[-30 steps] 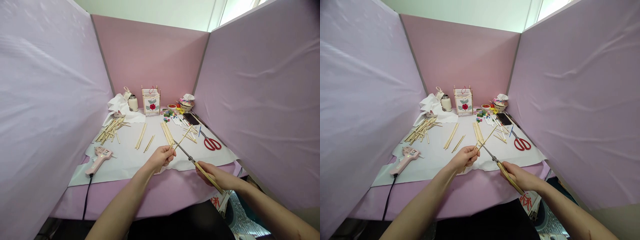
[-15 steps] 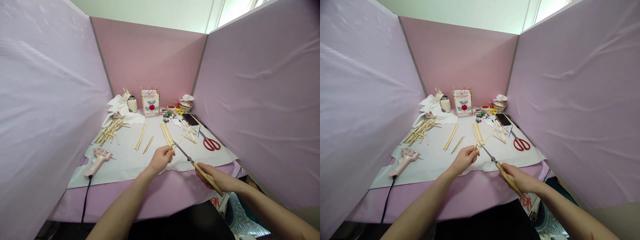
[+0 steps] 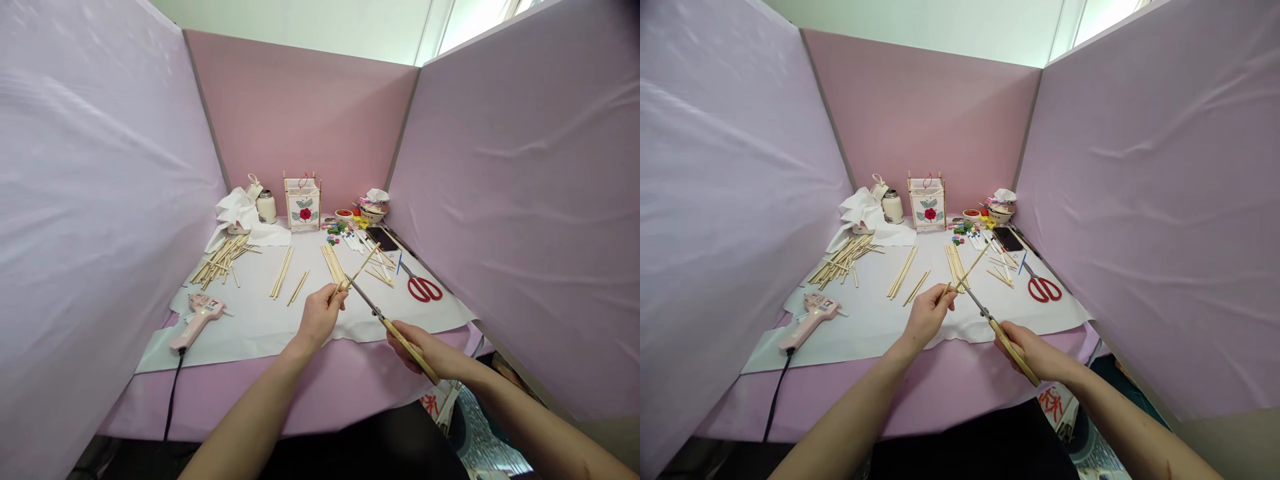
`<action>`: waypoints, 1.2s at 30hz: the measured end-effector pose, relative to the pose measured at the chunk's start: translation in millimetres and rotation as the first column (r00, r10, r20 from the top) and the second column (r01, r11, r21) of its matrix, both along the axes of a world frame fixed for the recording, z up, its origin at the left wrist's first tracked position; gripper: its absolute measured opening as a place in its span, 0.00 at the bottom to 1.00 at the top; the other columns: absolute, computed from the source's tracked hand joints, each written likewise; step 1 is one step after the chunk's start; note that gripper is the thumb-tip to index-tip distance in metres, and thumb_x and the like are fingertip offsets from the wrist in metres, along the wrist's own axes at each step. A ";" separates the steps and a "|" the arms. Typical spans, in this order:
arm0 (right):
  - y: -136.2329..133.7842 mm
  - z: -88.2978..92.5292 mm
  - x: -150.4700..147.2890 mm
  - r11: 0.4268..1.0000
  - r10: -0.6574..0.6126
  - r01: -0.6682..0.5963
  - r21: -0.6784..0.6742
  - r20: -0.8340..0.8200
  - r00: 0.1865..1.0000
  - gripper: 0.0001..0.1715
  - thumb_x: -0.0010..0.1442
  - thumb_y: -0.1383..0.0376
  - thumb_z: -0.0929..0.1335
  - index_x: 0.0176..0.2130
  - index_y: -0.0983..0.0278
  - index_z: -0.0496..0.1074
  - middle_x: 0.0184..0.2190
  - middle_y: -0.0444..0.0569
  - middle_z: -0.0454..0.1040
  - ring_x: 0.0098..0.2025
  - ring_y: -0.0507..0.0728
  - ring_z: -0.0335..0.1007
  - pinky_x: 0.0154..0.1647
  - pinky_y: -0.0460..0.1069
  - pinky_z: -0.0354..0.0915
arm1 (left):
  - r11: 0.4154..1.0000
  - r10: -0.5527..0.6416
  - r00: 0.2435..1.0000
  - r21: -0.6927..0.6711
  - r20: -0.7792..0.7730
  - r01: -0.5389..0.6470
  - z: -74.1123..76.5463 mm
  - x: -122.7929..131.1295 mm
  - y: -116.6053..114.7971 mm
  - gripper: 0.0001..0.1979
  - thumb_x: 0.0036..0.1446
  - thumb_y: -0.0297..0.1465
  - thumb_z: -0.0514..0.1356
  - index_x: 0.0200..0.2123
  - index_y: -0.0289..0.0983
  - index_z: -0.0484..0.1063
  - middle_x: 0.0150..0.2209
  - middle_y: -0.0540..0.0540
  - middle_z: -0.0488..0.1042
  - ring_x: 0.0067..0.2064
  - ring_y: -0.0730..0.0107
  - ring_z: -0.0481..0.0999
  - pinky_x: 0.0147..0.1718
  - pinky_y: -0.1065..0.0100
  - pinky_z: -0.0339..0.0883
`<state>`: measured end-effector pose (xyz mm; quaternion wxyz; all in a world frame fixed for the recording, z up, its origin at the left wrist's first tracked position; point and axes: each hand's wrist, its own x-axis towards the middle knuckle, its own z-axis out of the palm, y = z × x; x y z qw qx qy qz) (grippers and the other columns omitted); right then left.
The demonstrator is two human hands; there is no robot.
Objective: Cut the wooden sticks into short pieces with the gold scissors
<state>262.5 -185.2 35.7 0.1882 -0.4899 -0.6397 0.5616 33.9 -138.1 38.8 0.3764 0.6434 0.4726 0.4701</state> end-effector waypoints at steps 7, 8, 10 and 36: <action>-2.7 4.5 -4.7 0.999 -0.024 0.021 0.031 0.110 0.994 0.13 0.60 0.55 0.62 0.32 0.63 0.61 0.25 0.42 0.61 0.24 0.48 0.55 0.22 0.44 0.55 | 0.956 0.121 0.917 0.294 -0.380 -0.004 -16.1 4.4 -2.8 0.14 0.63 0.34 0.47 0.27 0.38 0.66 0.25 0.49 0.68 0.27 0.73 0.64 0.29 0.70 0.53; -3.1 6.2 -6.1 0.999 -0.032 0.027 0.042 0.126 0.991 0.12 0.60 0.57 0.62 0.32 0.63 0.62 0.25 0.42 0.62 0.24 0.49 0.56 0.23 0.44 0.55 | 0.950 0.118 0.900 0.311 -0.419 0.020 -18.5 5.5 -3.2 0.14 0.63 0.33 0.47 0.29 0.38 0.67 0.27 0.47 0.70 0.29 0.72 0.66 0.30 0.70 0.54; -3.6 9.7 -8.7 0.998 -0.042 0.036 0.047 0.149 0.988 0.10 0.60 0.59 0.62 0.32 0.64 0.63 0.25 0.43 0.62 0.25 0.49 0.56 0.24 0.44 0.55 | 0.944 0.116 0.867 0.326 -0.484 0.056 -22.4 7.7 -4.2 0.13 0.63 0.33 0.47 0.31 0.38 0.68 0.29 0.46 0.72 0.30 0.70 0.68 0.31 0.69 0.54; 0.1 9.1 12.0 0.978 0.150 -0.167 0.127 0.135 0.979 0.10 0.62 0.59 0.62 0.34 0.63 0.61 0.28 0.41 0.59 0.29 0.50 0.53 0.31 0.44 0.56 | 0.687 -0.357 0.805 -0.451 0.474 0.570 -3.0 -0.8 -2.1 0.14 0.57 0.40 0.54 0.33 0.34 0.68 0.17 0.57 0.54 0.15 0.85 0.42 0.15 0.76 0.38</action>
